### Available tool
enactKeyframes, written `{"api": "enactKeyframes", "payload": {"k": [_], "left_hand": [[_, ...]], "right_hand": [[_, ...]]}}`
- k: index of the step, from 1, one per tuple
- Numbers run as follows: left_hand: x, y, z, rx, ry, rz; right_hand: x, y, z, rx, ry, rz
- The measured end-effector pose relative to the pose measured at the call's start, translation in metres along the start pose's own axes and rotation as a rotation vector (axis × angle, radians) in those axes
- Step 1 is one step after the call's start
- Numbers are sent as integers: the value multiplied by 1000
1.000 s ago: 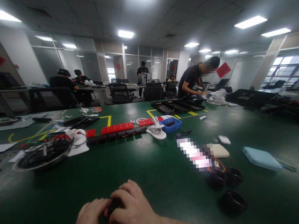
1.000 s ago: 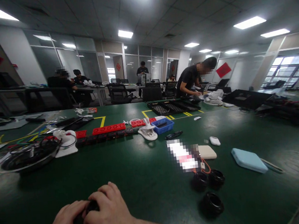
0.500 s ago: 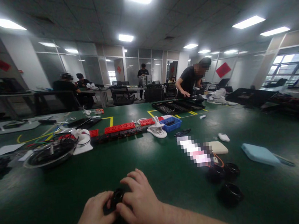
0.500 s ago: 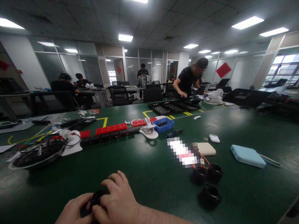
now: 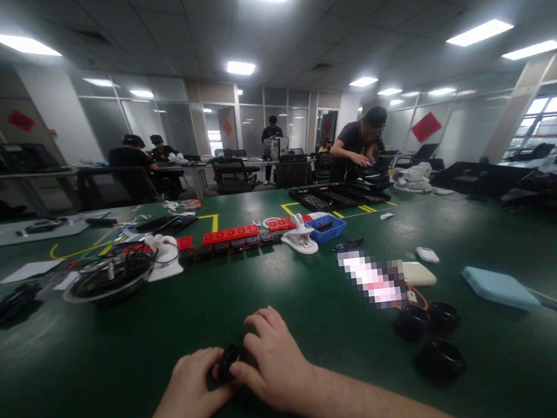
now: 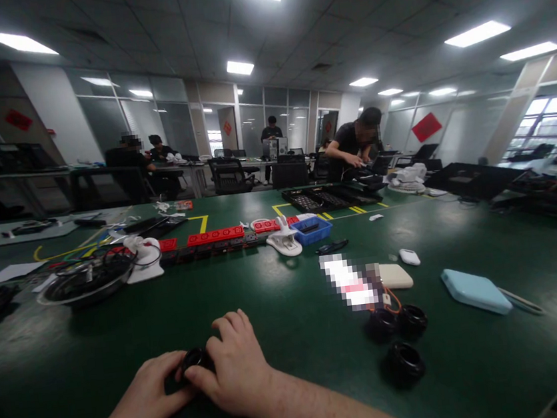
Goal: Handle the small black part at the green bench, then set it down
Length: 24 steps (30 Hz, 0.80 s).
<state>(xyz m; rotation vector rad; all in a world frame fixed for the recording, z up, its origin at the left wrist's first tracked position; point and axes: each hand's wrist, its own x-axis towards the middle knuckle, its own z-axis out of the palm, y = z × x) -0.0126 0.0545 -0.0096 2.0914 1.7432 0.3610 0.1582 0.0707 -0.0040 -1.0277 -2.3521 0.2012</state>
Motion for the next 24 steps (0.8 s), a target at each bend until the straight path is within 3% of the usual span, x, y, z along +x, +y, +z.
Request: {"api": "enactKeyframes", "payload": {"k": [24], "left_hand": [[-1, 4, 3, 5, -34, 5]], "right_hand": [[0, -11, -2, 62, -65, 51]]}}
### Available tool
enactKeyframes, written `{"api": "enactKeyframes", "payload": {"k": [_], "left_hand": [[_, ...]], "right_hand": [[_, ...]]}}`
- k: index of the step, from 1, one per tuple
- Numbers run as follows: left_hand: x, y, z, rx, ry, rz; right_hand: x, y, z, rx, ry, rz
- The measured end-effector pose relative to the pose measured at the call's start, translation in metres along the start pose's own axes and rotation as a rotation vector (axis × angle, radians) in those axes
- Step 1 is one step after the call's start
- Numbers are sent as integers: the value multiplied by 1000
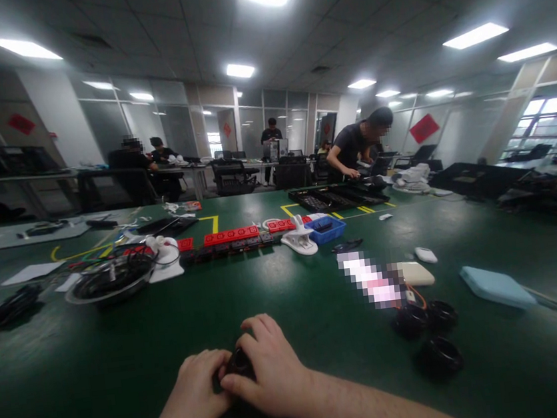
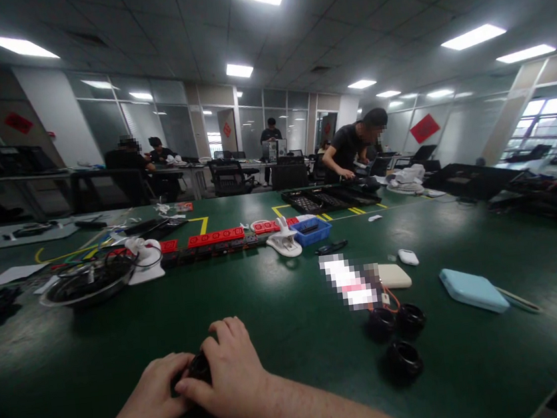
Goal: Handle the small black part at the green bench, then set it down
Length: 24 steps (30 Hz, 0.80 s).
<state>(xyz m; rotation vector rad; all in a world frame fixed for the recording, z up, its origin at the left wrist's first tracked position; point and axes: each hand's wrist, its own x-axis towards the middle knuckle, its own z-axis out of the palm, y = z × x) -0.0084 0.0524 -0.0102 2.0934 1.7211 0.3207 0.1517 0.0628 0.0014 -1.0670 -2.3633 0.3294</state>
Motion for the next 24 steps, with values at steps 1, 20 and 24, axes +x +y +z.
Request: {"api": "enactKeyframes", "payload": {"k": [1, 20, 24], "left_hand": [[0, 0, 0, 1, 0, -3], [-4, 5, -2, -55, -36, 22], [-3, 0, 1, -44, -35, 42]], "right_hand": [[0, 0, 0, -3, 0, -1], [2, -6, -1, -35, -55, -15], [1, -3, 0, -8, -56, -36]]}}
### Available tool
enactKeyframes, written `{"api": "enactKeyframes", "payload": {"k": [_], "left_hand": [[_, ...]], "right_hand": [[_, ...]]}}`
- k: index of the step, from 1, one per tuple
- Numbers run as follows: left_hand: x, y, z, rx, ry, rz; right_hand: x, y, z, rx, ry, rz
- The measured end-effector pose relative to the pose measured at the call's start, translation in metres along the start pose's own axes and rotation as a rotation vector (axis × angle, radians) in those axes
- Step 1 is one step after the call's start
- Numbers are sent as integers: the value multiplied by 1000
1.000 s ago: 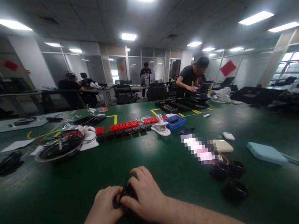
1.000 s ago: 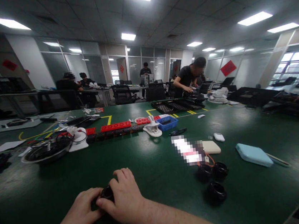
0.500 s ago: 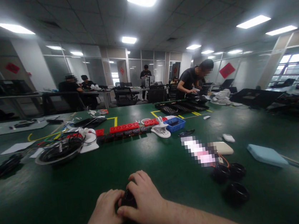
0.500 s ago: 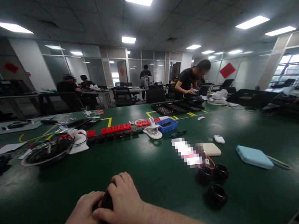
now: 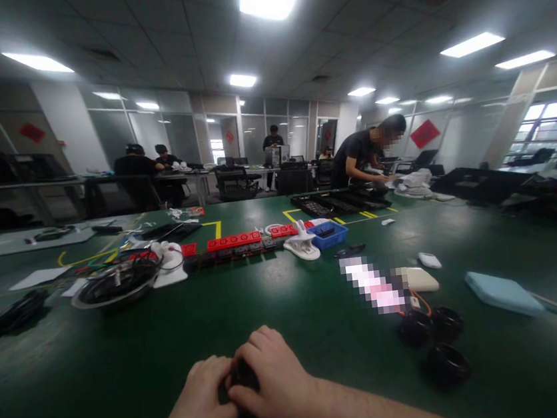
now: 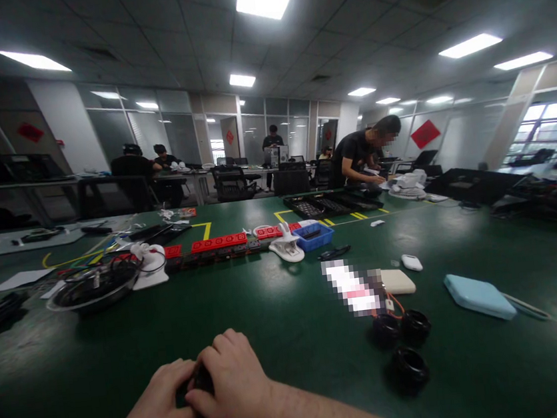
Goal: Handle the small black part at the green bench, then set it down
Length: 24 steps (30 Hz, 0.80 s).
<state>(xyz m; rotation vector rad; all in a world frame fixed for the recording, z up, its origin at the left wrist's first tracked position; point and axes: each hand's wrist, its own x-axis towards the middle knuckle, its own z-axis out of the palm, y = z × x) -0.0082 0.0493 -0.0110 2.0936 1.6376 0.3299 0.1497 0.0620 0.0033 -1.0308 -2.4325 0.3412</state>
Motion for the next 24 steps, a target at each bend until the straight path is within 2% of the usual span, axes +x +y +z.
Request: {"api": "enactKeyframes", "payload": {"k": [11, 15, 24], "left_hand": [[-3, 6, -2, 34, 57, -23], [-2, 3, 1, 44, 103, -24], [-5, 8, -3, 18, 110, -32]], "right_hand": [[-1, -3, -7, -67, -25, -77], [-3, -4, -9, -76, -2, -49], [-1, -3, -6, -65, -13, -23]]}}
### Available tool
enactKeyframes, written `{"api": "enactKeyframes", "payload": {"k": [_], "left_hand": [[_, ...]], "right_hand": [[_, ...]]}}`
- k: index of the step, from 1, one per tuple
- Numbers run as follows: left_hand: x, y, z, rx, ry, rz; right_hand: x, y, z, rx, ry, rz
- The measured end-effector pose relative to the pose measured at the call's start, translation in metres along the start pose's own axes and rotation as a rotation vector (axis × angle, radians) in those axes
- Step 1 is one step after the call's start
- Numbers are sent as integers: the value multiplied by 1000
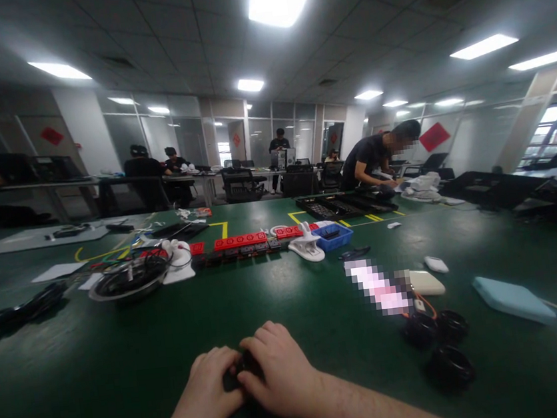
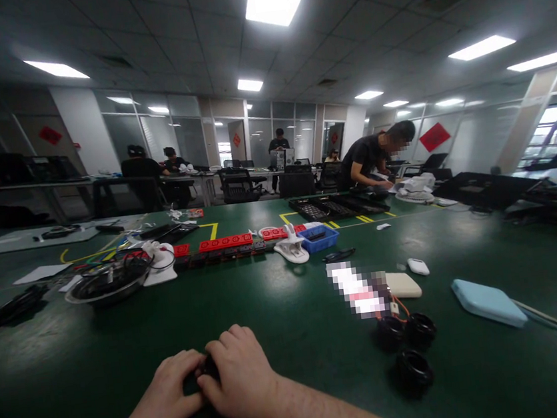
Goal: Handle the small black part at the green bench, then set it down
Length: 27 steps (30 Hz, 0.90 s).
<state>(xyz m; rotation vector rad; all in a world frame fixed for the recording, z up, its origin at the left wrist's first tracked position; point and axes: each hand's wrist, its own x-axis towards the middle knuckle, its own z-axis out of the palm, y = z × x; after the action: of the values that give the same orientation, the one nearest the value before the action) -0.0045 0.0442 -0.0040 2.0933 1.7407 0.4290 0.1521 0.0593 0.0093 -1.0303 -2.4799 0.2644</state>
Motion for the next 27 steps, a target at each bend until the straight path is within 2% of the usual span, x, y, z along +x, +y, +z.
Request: {"api": "enactKeyframes", "payload": {"k": [5, 14, 21, 27], "left_hand": [[3, -3, 3, 33, -6, 4], [1, -3, 1, -2, -21, 6], [4, -7, 2, 20, -8, -38], [4, -5, 0, 77, 3, -88]], "right_hand": [[0, 0, 1, -24, 2, -28], [-4, -4, 4, 12, 89, -157], [-5, -5, 5, 9, 115, -168], [-6, -6, 3, 11, 113, -106]]}}
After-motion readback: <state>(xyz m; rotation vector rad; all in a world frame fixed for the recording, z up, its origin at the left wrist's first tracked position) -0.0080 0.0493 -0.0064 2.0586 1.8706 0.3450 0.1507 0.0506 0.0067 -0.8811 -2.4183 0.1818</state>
